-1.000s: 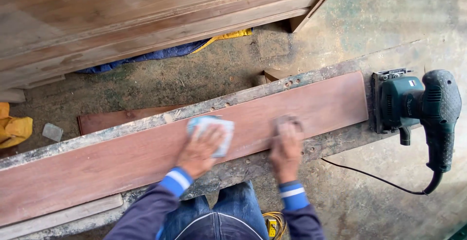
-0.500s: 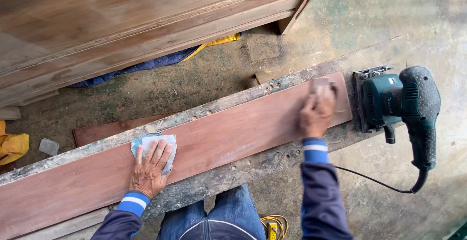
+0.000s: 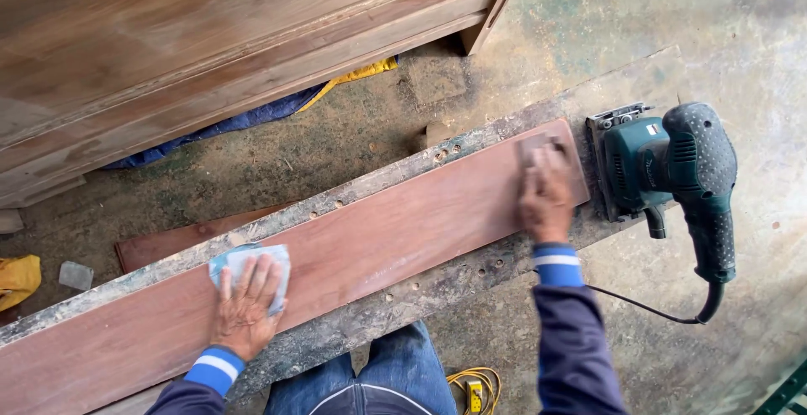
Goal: Sanding a long piece of wood using an electric orbital sander and manual sanding blocks.
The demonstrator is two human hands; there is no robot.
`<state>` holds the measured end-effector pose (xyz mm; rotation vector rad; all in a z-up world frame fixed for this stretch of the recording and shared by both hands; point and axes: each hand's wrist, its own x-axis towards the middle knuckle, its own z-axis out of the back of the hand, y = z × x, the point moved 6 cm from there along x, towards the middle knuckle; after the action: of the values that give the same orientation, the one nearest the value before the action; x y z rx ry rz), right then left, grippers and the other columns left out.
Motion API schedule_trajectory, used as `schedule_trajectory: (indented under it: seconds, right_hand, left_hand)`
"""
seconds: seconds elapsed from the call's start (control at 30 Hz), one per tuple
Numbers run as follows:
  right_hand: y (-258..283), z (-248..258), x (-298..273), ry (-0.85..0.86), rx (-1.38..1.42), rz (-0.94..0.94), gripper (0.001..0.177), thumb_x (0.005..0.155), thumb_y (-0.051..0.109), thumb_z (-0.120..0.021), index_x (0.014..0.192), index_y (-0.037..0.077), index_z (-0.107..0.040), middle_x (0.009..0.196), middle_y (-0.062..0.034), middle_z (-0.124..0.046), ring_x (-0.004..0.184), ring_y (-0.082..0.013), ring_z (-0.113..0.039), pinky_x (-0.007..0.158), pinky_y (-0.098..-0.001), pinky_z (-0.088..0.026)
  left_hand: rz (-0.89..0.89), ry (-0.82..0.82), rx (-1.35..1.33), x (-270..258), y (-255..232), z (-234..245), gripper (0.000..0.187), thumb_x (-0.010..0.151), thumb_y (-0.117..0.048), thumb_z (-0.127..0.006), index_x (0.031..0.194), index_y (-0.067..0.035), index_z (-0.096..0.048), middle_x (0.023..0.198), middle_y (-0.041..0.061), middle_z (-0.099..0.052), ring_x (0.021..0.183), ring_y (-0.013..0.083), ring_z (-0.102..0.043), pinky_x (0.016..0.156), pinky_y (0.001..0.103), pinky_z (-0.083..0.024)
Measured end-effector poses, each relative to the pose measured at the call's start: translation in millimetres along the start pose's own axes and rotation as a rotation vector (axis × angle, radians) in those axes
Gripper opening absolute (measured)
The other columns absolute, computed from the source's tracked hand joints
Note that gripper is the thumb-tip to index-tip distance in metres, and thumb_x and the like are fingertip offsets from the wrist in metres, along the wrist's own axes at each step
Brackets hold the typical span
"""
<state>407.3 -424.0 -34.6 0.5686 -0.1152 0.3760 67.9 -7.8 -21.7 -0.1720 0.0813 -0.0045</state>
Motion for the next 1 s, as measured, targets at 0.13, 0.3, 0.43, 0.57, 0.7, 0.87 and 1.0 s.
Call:
schedule_trajectory:
  seconds: [0.13,0.3,0.43,0.57,0.7,0.87,1.0]
  right_hand:
    - [-36.6,22.6,9.6,-0.079,0.015,-0.18,0.036,0.107,0.014,-0.056,0.14,0.002,-0.064,0.153,-0.0209,-0.055,0.145,-0.0389,-0.048,0.123,-0.0452,-0.036]
    - [-35.9,22.5,5.5,-0.114,-0.038,-0.14,0.038,0.106,0.012,-0.056,0.141,-0.001,-0.063,0.153,-0.0232,-0.055,0.145,-0.041,-0.047,0.123,-0.0464,-0.035]
    - [-37.9,26.3,4.7,-0.053,-0.02,-0.132,0.037,0.108,0.012,-0.055,0.142,-0.001,-0.063,0.154,-0.0234,-0.054,0.146,-0.0415,-0.046,0.123,-0.0467,-0.034]
    - [-34.8,24.6,8.1,-0.059,-0.003,-0.137,0.038,0.108,0.013,-0.055,0.142,-0.002,-0.063,0.154,-0.0238,-0.054,0.146,-0.0419,-0.046,0.123,-0.0472,-0.034]
    - [-35.0,24.8,3.1,-0.082,-0.028,-0.139,0.038,0.107,0.012,-0.057,0.141,-0.002,-0.064,0.154,-0.0236,-0.054,0.145,-0.0423,-0.046,0.123,-0.0473,-0.035]
    - [-36.1,24.8,4.4,-0.089,-0.05,-0.135,0.038,0.105,0.012,-0.057,0.14,-0.003,-0.064,0.153,-0.024,-0.055,0.145,-0.0424,-0.047,0.123,-0.0475,-0.035]
    - [-39.2,25.0,5.5,-0.065,-0.05,-0.104,0.038,0.108,0.012,-0.056,0.141,-0.003,-0.064,0.154,-0.0244,-0.055,0.146,-0.0424,-0.046,0.123,-0.0474,-0.035]
  left_hand:
    - [-0.306,0.177,0.178,94.5,-98.4,2.7,0.066,0.096,-0.041,-0.047,0.154,-0.011,-0.037,0.16,0.019,-0.034,0.148,0.0364,-0.029,0.119,0.065,-0.014]
    - [-0.497,0.016,-0.072,209.1,-249.7,-33.6,0.073,0.091,-0.041,-0.057,0.158,-0.02,-0.035,0.167,0.005,-0.033,0.154,0.0245,-0.027,0.127,0.058,-0.013]
    - [-0.564,0.021,-0.083,189.2,-239.6,-30.7,0.081,0.09,-0.036,-0.061,0.162,-0.018,-0.029,0.17,0.002,-0.03,0.156,0.0202,-0.026,0.129,0.054,-0.012]
    - [-0.594,0.263,-0.071,95.3,-138.7,14.2,0.094,0.076,-0.029,-0.065,0.161,-0.014,-0.028,0.168,0.006,-0.03,0.155,0.0236,-0.024,0.125,0.056,-0.012]
    - [-0.538,0.268,-0.045,73.5,-119.9,10.9,0.089,0.08,-0.031,-0.063,0.16,-0.015,-0.029,0.166,0.008,-0.029,0.153,0.0251,-0.024,0.122,0.059,-0.014]
    - [-0.632,0.152,0.034,169.9,-241.7,-27.1,0.078,0.091,-0.033,-0.055,0.163,-0.015,-0.029,0.169,0.004,-0.028,0.156,0.0226,-0.024,0.126,0.058,-0.018]
    - [-0.549,0.217,-0.207,213.1,-287.5,-16.6,0.086,0.085,-0.039,-0.06,0.161,-0.017,-0.028,0.17,0.003,-0.025,0.157,0.021,-0.022,0.129,0.053,-0.014]
